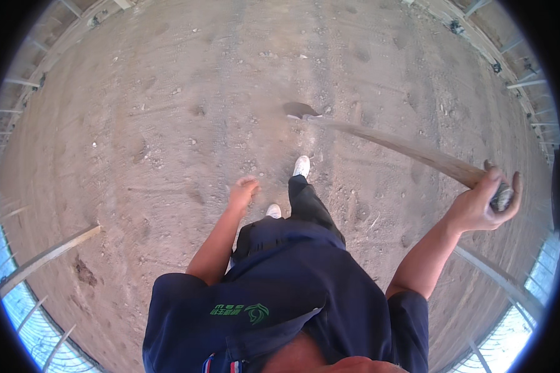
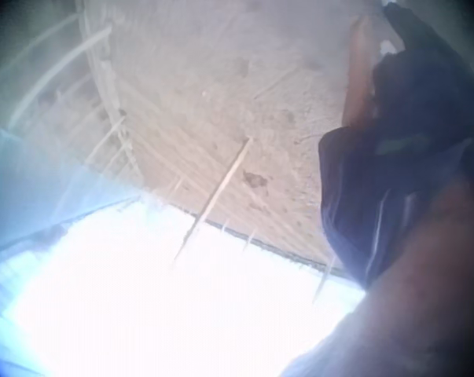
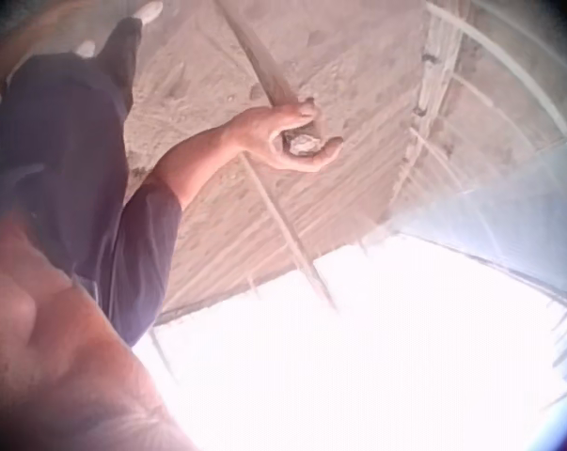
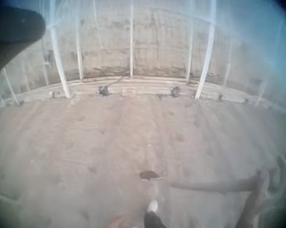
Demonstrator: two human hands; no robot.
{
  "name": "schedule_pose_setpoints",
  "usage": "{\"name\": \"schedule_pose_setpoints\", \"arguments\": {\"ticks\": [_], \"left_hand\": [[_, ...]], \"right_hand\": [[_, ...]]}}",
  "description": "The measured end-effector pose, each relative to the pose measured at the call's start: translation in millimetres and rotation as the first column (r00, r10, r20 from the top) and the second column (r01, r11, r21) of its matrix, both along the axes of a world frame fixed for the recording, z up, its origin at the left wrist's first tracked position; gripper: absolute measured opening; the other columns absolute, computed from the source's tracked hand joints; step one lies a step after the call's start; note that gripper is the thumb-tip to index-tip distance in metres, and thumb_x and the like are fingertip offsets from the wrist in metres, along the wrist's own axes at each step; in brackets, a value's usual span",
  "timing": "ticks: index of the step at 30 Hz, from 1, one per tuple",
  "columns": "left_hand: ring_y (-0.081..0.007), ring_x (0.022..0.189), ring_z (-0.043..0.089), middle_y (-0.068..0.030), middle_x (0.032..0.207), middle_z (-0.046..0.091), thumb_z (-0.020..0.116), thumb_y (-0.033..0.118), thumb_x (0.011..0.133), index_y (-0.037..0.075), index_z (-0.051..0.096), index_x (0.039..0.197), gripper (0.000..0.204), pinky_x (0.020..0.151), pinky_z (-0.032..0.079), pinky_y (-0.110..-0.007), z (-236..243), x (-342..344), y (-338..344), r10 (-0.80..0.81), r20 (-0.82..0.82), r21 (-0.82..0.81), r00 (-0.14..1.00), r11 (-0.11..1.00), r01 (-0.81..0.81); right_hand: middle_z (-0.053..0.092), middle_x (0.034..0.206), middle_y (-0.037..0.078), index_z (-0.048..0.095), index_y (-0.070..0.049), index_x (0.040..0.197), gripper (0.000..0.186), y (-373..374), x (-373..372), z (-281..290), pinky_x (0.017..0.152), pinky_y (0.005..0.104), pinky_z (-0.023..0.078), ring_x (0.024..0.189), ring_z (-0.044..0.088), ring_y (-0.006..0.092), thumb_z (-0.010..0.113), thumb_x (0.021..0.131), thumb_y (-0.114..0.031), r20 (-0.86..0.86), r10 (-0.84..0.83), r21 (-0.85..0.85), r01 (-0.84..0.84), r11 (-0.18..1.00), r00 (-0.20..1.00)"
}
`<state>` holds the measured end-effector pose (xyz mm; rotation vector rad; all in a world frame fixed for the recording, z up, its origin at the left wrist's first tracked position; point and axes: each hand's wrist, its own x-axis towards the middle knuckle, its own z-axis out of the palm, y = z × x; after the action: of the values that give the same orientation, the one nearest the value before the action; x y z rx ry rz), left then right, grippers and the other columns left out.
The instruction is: The person digs a small hole in the ground using a shovel, then walks to a trench and places a long black pipe into it. They adjust the pipe's position and secure it with a clamp.
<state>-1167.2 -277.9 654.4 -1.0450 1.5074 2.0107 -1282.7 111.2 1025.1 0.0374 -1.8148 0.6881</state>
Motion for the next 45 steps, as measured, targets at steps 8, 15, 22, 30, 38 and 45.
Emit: {"name": "schedule_pose_setpoints", "arguments": {"ticks": [8,15,22,30,38,45], "left_hand": [[-0.0201,0.104,0.069,-0.0115,0.118,0.071,0.069,0.019,0.096,0.000,0.058,0.132,0.043,0.084,0.055,-0.033,24.1,-94.7,4.3,-0.127,-0.057,-0.236,0.990,0.966,0.110],[-0.0254,0.123,0.062,-0.0168,0.136,0.064,0.069,0.024,0.097,0.000,0.058,0.135,0.046,0.100,0.051,-0.039,87.1,-210.2,124.4,-0.794,-0.247,-0.572,0.556,0.583,0.577],[-0.0326,0.107,0.066,-0.0183,0.119,0.067,0.069,0.022,0.091,0.003,0.065,0.124,0.038,0.094,0.050,-0.045,56.4,-288.8,155.7,-0.891,0.313,-0.931,-0.330,-0.220,-0.290],[-0.0267,0.100,0.064,-0.0148,0.106,0.067,0.071,0.027,0.091,0.005,0.070,0.114,0.031,0.084,0.051,-0.045,13.8,-355.6,78.4,-0.400,0.876,-0.371,-0.269,-0.916,0.151],[-0.0245,0.049,0.059,-0.0101,0.062,0.061,0.079,0.015,0.083,-0.002,0.069,0.083,0.020,0.048,0.052,-0.044,-56.7,-247.6,-27.0,-0.622,0.780,-0.215,-0.066,-0.366,0.906],[-0.0210,0.047,0.056,-0.0084,0.058,0.057,0.078,0.018,0.086,0.003,0.062,0.074,0.025,0.043,0.047,-0.038,-54.9,-167.8,-20.1,-0.630,0.777,-0.283,0.001,-0.347,0.894]], "right_hand": [[0.072,0.087,0.023,0.053,0.004,0.125,0.035,27.2,-130.3,20.3,0.064,0.0400,0.067,0.071,0.074,0.0256,0.068,0.095,-0.007,-0.188,0.527,-0.247,-0.559,0.791,0.829],[0.074,0.080,0.013,0.068,-0.007,0.109,0.019,27.5,-190.9,43.6,0.057,0.0360,0.060,0.063,0.072,0.0242,0.070,0.090,-0.008,-0.123,-0.038,0.607,0.105,0.788,0.992],[0.068,0.082,0.010,0.067,-0.012,0.108,0.021,-139.2,-175.7,31.8,0.058,0.0398,0.056,0.078,0.071,0.0257,0.064,0.088,-0.017,0.070,0.514,-0.077,-0.509,0.857,0.855],[0.068,0.094,0.015,0.063,-0.014,0.116,0.028,-144.9,-8.3,-12.4,0.063,0.0492,0.057,0.090,0.070,0.0329,0.063,0.088,-0.019,0.507,0.449,-0.243,-0.378,0.894,0.736],[0.068,0.114,0.020,0.061,-0.008,0.127,0.046,-120.4,369.1,-317.3,0.091,0.0507,0.055,0.107,0.067,0.0408,0.073,0.086,-0.024,0.900,0.294,-0.073,0.552,0.831,-0.323],[0.073,0.110,0.025,0.060,-0.006,0.135,0.056,-161.2,588.3,-383.9,0.092,0.0473,0.055,0.105,0.070,0.0411,0.075,0.088,-0.031,0.752,0.645,-0.159,0.910,0.382,-0.139]]}}
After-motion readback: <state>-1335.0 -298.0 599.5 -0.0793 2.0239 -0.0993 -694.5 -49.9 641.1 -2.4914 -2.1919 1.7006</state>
